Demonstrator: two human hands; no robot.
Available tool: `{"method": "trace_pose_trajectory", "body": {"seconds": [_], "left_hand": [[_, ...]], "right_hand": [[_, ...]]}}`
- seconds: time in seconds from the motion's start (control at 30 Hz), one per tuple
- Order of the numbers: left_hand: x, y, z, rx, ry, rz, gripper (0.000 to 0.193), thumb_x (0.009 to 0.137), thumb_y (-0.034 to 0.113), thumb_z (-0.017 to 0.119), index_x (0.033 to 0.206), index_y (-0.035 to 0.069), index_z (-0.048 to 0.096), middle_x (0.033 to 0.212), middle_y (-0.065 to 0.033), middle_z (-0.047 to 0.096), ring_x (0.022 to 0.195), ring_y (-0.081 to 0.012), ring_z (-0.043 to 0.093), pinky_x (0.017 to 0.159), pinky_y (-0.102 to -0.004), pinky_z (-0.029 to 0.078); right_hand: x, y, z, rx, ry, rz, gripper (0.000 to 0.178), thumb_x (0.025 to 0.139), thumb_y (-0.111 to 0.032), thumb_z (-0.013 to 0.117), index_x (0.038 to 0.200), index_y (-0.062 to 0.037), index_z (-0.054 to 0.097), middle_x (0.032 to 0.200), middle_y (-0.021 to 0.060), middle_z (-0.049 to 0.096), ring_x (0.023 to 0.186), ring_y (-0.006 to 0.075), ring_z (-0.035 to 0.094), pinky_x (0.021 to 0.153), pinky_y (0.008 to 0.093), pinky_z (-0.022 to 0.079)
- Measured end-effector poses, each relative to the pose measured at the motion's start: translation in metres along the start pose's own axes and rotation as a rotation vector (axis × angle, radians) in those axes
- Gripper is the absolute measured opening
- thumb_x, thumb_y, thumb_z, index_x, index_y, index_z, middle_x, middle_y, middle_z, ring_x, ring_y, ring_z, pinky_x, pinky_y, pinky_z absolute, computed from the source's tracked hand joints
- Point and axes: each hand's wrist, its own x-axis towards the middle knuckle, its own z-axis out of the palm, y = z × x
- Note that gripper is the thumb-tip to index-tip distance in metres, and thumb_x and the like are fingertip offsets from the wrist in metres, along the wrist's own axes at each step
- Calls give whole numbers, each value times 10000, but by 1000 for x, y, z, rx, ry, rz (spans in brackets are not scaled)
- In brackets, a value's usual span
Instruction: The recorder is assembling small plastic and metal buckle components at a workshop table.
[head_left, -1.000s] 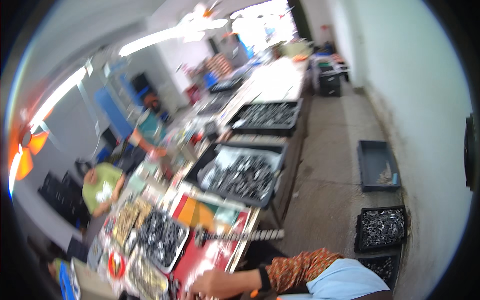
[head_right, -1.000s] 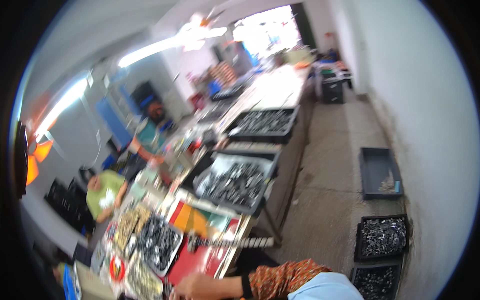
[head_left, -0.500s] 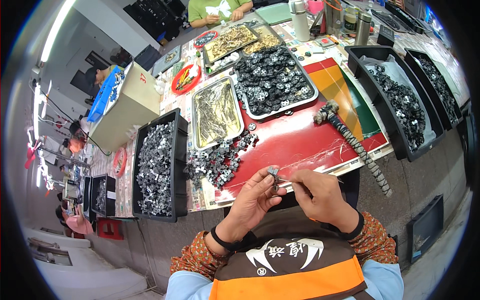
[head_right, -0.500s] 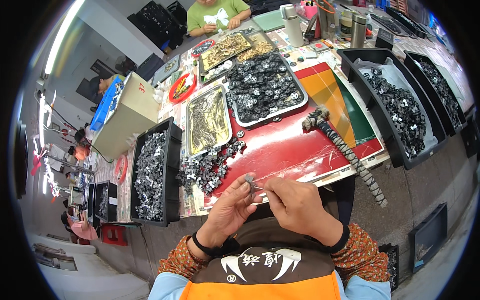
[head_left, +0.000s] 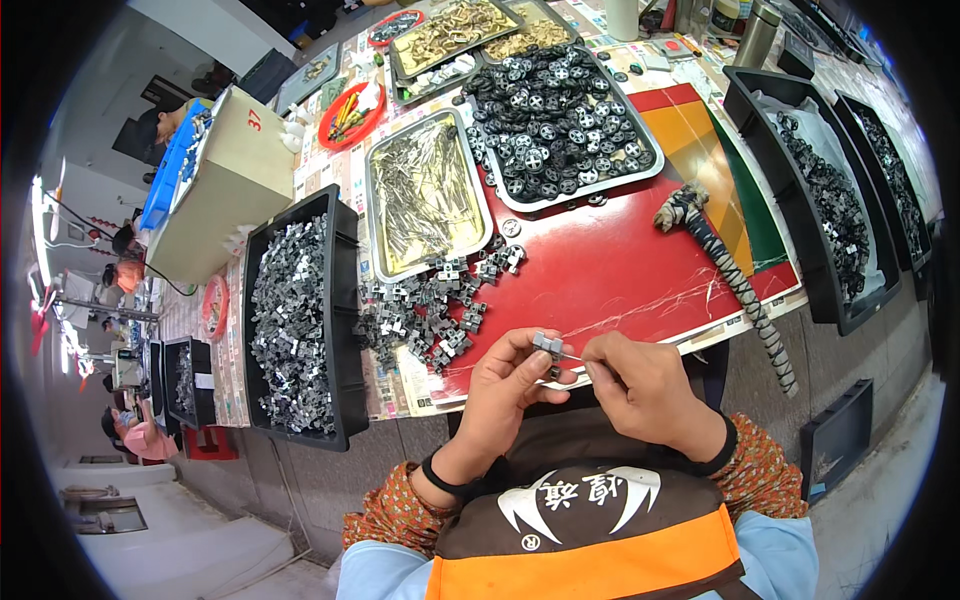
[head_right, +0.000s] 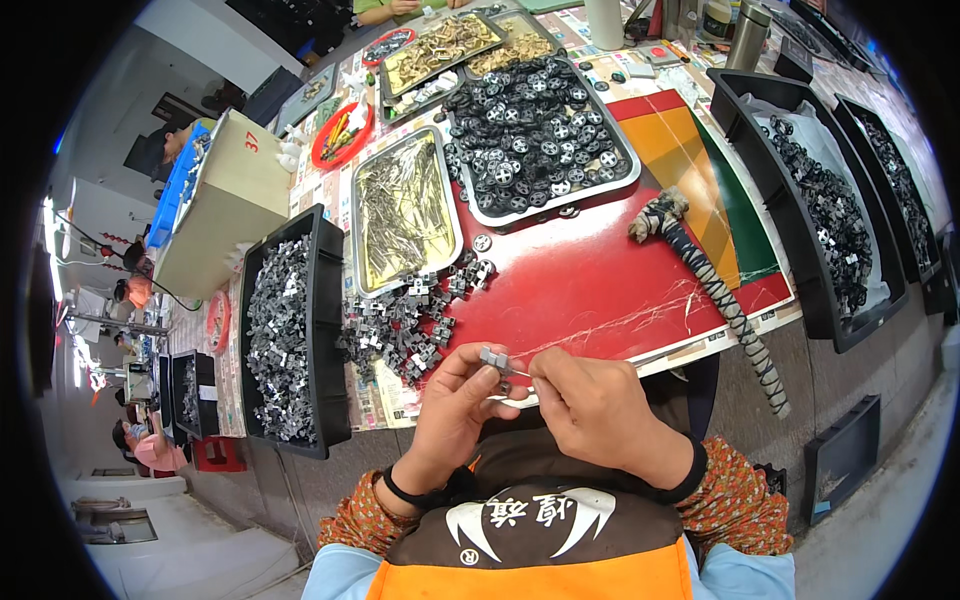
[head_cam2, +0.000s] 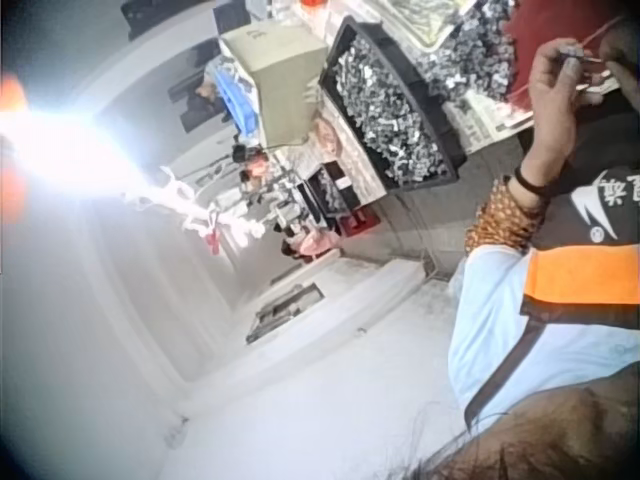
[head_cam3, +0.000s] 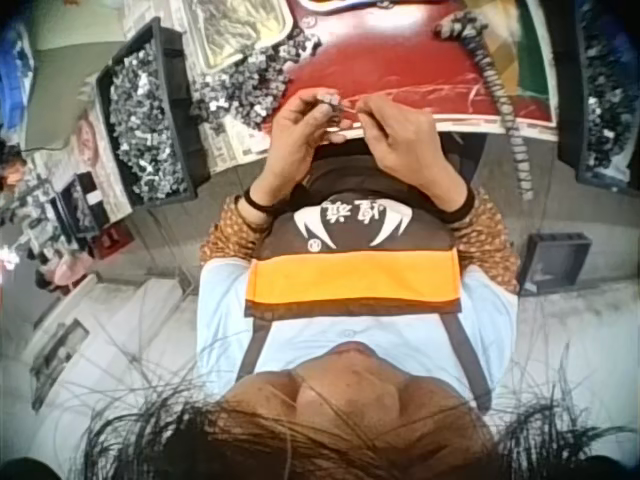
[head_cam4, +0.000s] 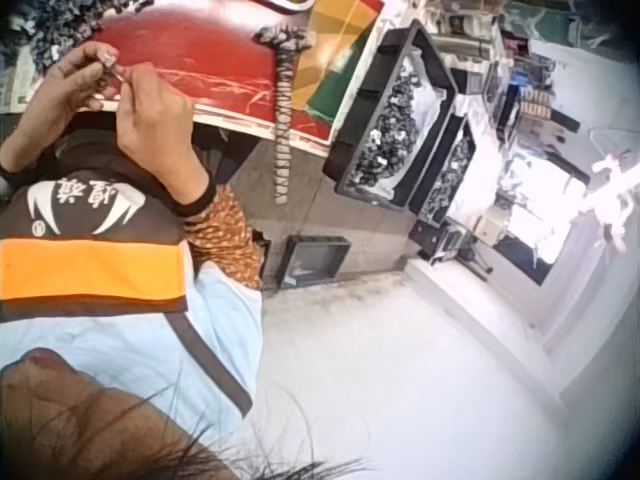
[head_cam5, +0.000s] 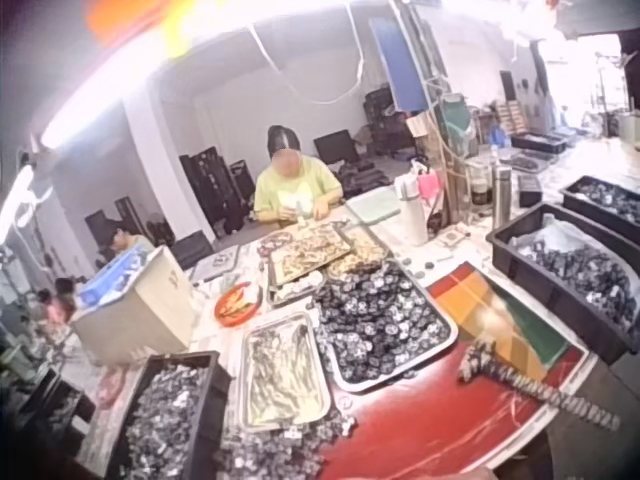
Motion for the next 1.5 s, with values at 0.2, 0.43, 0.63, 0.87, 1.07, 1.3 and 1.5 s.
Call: {"method": "trace_pose_trajectory", "body": {"seconds": [0.2,0.43,0.63,0.87,1.07,1.3,1.5], "left_hand": [[-1,-11,-10,174,-93,56,238,1060,66,611,1291,24,651,1207,-90,706,1045,-200,734,845,-308,650],[1,-7,-11,406,-112,131,437,1064,107,618,1492,78,532,1312,-101,640,1191,-185,661,937,-360,623],[0,12,0,-77,-143,-134,671,1080,205,605,1638,153,237,1401,-98,571,1183,-207,663,957,-379,615],[1,4,-10,37,-41,-118,434,1086,163,577,1486,59,442,1325,-115,628,1185,-216,672,927,-388,640],[1,2,-8,27,-2,-53,335,1080,102,565,1400,33,492,1280,-112,648,1086,-193,708,909,-365,644],[1,-8,-10,161,58,177,322,1048,51,611,1351,38,500,1182,-104,682,1038,-163,715,887,-336,637],[0,-9,-16,220,51,169,469,1034,32,626,1467,43,446,1142,-105,703,1019,-159,718,875,-315,627]], "right_hand": [[2,12,9,807,-260,764,74,1011,-78,635,1031,-14,603,725,59,659,575,119,642,510,266,515],[0,20,21,957,-263,841,59,1036,-71,595,1040,-13,600,731,53,654,573,97,619,518,244,514],[3,31,25,-328,46,-384,313,824,-90,721,1093,35,620,692,46,586,574,181,606,530,322,460],[1,30,27,-350,-27,-333,243,863,-58,722,1077,19,636,703,63,610,581,216,621,534,342,475],[4,29,37,-41,23,-166,235,884,-4,734,1094,-10,627,777,124,672,664,317,687,568,403,530],[1,26,36,405,-88,233,145,991,-66,686,1080,-18,582,804,92,681,691,171,703,603,337,541],[0,31,29,569,-262,473,100,1031,-88,637,1040,-2,587,845,36,652,720,79,648,633,238,537]]}}
